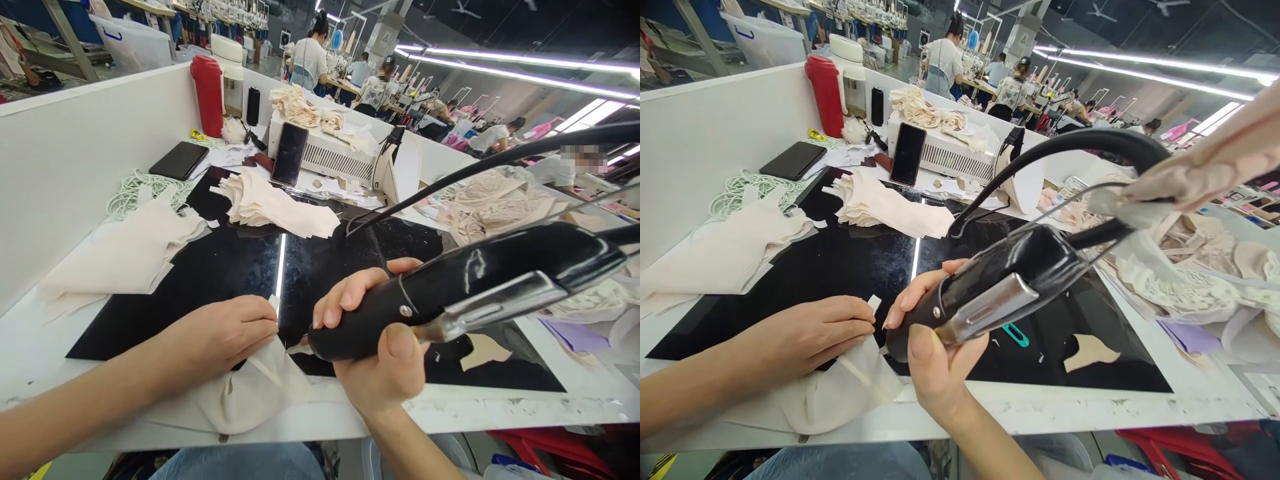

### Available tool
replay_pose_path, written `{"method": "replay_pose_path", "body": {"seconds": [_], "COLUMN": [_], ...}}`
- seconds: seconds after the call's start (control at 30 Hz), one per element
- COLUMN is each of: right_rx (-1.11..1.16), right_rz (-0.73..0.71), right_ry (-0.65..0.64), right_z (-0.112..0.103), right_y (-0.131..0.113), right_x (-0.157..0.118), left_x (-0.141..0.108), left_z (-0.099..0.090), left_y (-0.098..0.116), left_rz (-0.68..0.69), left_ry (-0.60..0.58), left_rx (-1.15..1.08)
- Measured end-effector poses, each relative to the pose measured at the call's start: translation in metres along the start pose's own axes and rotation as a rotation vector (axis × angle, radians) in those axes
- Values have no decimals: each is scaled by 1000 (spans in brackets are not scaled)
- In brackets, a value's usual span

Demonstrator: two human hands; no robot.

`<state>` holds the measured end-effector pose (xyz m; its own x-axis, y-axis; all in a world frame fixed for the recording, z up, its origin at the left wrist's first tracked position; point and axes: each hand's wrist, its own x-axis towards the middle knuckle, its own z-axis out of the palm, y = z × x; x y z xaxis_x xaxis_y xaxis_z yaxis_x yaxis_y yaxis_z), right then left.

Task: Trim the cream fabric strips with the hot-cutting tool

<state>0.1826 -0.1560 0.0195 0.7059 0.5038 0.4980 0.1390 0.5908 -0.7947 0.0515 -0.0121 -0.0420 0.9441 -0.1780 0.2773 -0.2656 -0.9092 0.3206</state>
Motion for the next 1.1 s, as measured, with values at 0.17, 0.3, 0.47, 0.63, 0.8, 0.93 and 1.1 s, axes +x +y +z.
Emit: {"method": "replay_pose_path", "body": {"seconds": [0.17,0.3,0.47,0.63,0.8,0.93,1.1], "right_rx": [30,13,1,0,39,28,30], "right_rz": [23,29,27,29,29,12,7], "right_ry": [-5,-9,-16,-20,-24,-15,-1], "right_z": [-1,-1,-2,-3,-2,-1,1], "right_y": [-1,-2,-2,-3,-2,-1,-1], "right_x": [-1,0,1,1,0,-1,-1], "left_x": [-6,-9,-12,-15,-17,-18,-19], "left_z": [-9,-9,-13,-19,-15,-13,-12], "left_y": [-2,-5,-3,2,6,9,12], "left_rz": [-11,17,82,72,79,55,65], "left_ry": [12,25,64,-19,-77,-82,-59], "left_rx": [-41,-11,56,94,116,146,154]}}
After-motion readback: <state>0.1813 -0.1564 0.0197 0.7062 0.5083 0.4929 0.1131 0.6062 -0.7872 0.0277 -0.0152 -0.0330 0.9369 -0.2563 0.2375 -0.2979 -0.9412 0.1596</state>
